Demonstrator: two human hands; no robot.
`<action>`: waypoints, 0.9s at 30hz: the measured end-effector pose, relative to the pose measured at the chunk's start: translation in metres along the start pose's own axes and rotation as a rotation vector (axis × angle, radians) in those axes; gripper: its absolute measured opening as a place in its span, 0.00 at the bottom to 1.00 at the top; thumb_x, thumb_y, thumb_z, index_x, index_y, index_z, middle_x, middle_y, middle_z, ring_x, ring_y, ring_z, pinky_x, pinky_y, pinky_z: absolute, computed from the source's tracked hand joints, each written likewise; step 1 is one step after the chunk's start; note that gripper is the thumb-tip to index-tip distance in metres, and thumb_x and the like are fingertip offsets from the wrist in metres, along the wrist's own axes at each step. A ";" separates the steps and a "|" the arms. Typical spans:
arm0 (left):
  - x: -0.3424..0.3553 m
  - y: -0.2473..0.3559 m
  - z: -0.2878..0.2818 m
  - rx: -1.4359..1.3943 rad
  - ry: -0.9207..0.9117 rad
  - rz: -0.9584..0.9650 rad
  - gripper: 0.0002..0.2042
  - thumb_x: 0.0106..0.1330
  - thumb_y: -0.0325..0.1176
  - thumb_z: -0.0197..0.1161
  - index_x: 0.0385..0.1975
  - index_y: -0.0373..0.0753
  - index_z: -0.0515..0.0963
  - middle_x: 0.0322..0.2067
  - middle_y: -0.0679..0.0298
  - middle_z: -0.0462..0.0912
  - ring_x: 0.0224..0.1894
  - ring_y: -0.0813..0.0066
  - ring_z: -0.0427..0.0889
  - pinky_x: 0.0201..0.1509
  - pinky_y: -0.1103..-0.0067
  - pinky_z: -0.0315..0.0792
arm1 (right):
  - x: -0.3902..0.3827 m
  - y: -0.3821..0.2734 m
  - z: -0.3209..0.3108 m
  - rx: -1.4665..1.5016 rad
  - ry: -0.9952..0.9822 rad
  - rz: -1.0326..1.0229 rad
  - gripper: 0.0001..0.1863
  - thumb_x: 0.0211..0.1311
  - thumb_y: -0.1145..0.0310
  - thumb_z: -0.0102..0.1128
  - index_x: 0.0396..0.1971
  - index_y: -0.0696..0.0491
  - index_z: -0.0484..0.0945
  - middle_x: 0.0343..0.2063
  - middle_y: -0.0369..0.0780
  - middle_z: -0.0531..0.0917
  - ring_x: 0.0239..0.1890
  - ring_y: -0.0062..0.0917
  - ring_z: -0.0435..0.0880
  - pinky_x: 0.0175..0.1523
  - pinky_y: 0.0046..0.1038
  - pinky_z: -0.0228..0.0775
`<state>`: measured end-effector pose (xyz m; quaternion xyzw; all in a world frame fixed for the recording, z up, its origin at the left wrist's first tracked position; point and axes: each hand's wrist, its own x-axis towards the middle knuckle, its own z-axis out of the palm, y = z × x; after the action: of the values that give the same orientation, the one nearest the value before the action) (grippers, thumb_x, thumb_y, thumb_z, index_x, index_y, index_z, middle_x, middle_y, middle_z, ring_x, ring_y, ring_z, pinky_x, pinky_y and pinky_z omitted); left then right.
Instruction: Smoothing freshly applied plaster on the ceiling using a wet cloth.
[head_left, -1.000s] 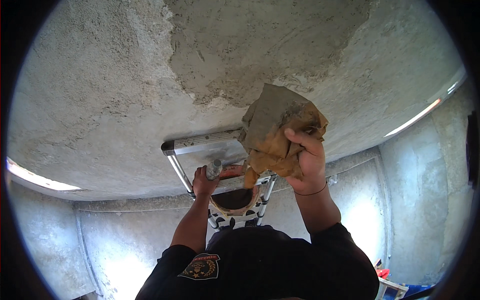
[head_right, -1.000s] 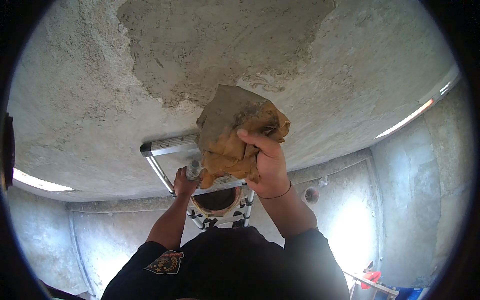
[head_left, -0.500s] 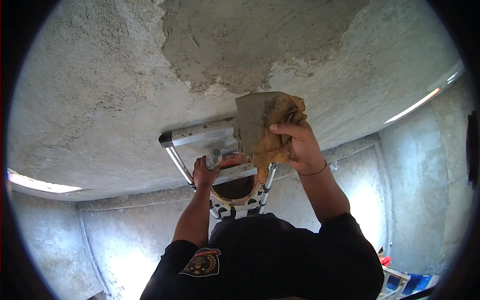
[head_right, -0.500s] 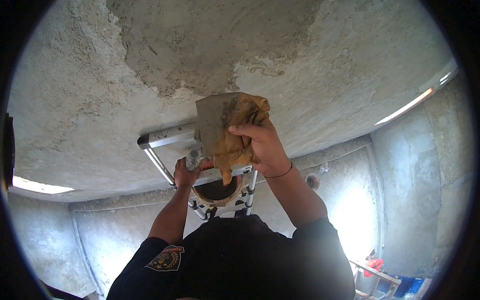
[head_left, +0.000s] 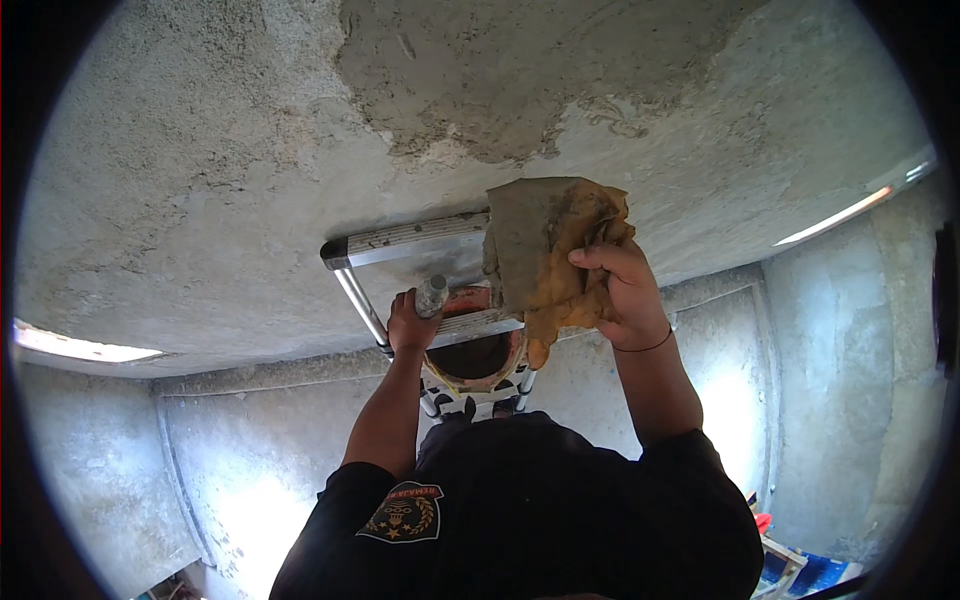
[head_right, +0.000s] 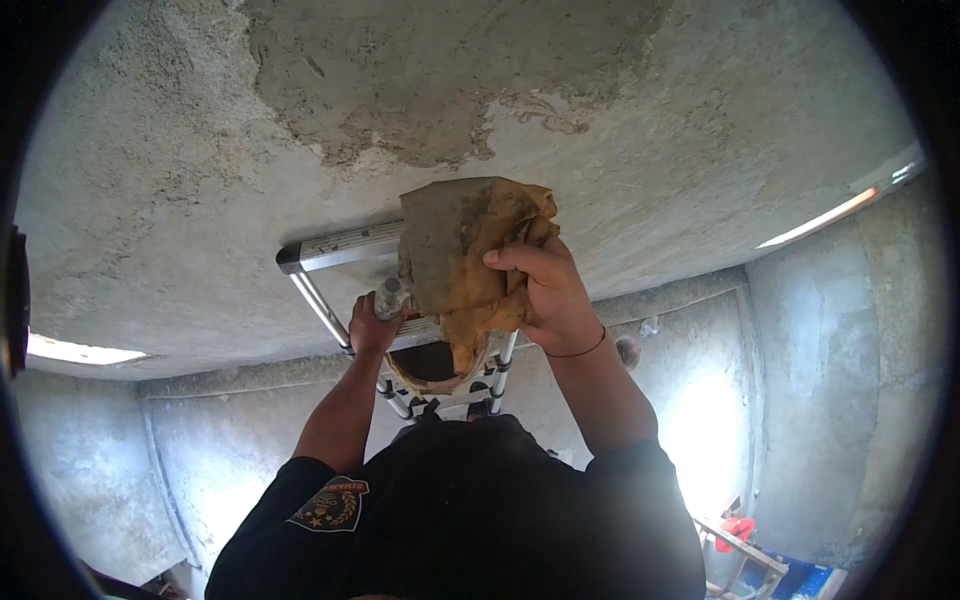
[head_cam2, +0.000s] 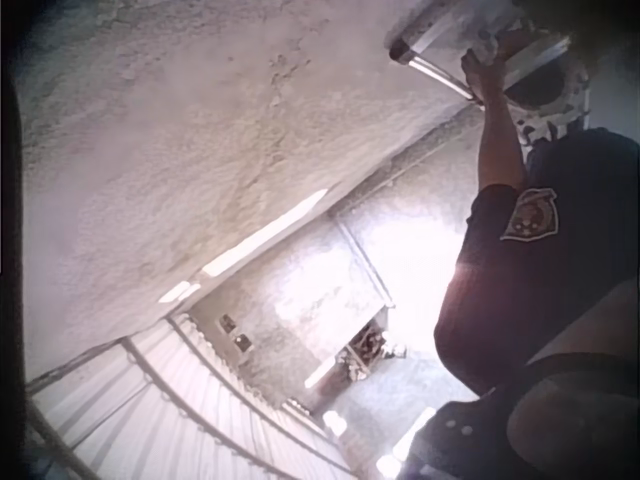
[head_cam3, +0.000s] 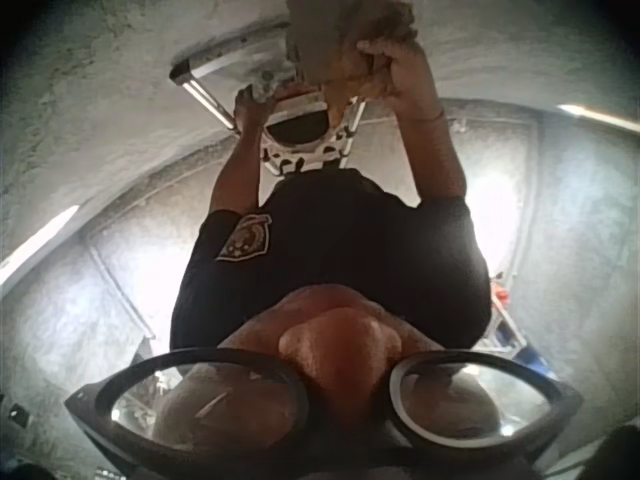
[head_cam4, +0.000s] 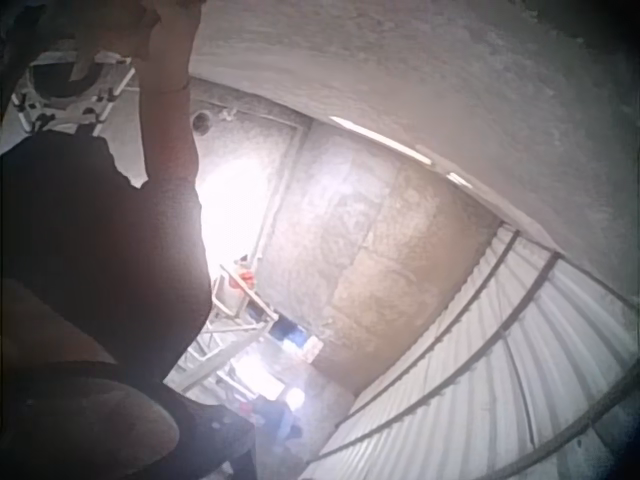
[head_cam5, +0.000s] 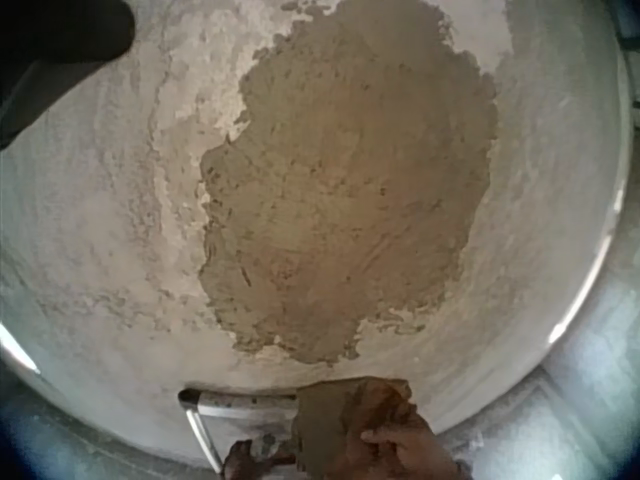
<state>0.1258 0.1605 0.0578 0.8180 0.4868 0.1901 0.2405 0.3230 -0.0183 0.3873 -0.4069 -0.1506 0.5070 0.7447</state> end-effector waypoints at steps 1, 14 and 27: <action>0.000 0.000 0.000 -0.004 -0.004 0.009 0.27 0.51 0.47 0.74 0.49 0.43 0.76 0.46 0.58 0.78 0.53 0.55 0.78 0.53 0.61 0.77 | 0.001 0.002 -0.004 -0.033 -0.024 -0.012 0.21 0.59 0.78 0.56 0.54 0.62 0.74 0.46 0.43 0.83 0.47 0.31 0.85 0.53 0.33 0.81; -0.002 0.002 -0.009 0.037 0.016 0.007 0.28 0.50 0.46 0.73 0.51 0.43 0.76 0.47 0.58 0.78 0.53 0.54 0.78 0.53 0.60 0.78 | 0.038 -0.043 -0.017 -0.527 0.469 -1.212 0.14 0.68 0.72 0.60 0.50 0.61 0.78 0.47 0.44 0.84 0.46 0.32 0.85 0.54 0.35 0.79; -0.003 0.002 -0.003 0.009 0.016 0.011 0.29 0.51 0.51 0.75 0.50 0.42 0.76 0.47 0.58 0.78 0.53 0.55 0.78 0.53 0.60 0.77 | 0.114 -0.026 -0.004 -1.567 -0.152 -1.666 0.17 0.64 0.68 0.59 0.51 0.53 0.84 0.58 0.42 0.81 0.67 0.40 0.74 0.72 0.46 0.59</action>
<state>0.1242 0.1580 0.0606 0.8202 0.4850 0.1957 0.2318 0.3921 0.0764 0.3832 -0.5012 -0.6924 -0.3537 0.3799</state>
